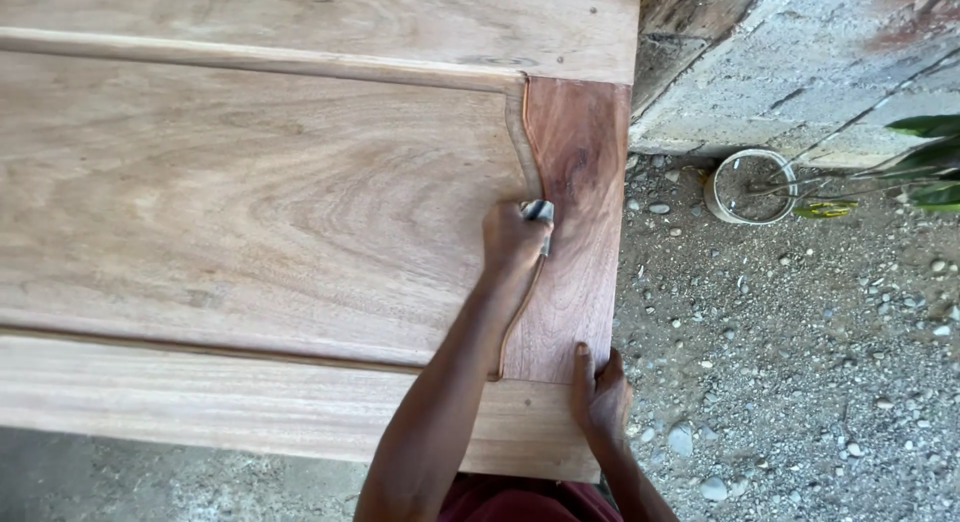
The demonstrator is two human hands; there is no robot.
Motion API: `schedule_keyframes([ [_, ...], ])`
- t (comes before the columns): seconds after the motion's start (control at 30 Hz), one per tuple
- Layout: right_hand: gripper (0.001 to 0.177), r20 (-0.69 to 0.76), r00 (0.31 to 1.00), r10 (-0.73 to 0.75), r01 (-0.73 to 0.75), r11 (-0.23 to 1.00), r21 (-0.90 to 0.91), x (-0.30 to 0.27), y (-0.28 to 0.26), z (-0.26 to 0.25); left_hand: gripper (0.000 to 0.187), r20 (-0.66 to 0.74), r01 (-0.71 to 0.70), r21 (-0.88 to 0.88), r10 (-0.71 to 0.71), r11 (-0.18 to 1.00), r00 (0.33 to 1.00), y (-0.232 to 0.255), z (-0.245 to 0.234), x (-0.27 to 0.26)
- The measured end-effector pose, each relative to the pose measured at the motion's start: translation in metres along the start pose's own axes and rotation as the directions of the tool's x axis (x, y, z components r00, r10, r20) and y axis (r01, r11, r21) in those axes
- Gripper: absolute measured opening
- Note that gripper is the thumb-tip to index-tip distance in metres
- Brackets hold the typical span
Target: Sanding the surface and detailed edges of a wooden door panel using sandpaper.
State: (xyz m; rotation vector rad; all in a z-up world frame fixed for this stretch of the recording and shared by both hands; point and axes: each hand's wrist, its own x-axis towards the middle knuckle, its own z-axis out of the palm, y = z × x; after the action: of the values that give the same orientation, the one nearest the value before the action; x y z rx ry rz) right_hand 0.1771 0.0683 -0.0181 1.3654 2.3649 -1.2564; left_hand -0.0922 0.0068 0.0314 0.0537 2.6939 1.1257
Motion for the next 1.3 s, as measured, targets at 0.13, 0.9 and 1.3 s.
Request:
schedule_keyframes([
  [0.13,0.061,-0.311,0.815,-0.488,0.468,0.872,-0.140,-0.010,-0.030,-0.018,0.023,0.348,0.409,-0.557,-0.244,0.723,0.905,-0.008,-0.039,-0.045],
  [0.9,0.041,0.112,0.989,-0.100,0.100,0.995,0.006,-0.002,-0.134,-0.012,0.015,0.238,0.162,-0.458,-0.055,0.874,0.970,-0.058,-0.048,-0.098],
  [1.3,0.060,-0.246,0.854,-0.458,0.425,0.888,-0.176,0.075,-0.096,0.000,0.018,0.195,-0.217,0.223,0.174,0.950,0.965,-0.059,0.000,-0.079],
])
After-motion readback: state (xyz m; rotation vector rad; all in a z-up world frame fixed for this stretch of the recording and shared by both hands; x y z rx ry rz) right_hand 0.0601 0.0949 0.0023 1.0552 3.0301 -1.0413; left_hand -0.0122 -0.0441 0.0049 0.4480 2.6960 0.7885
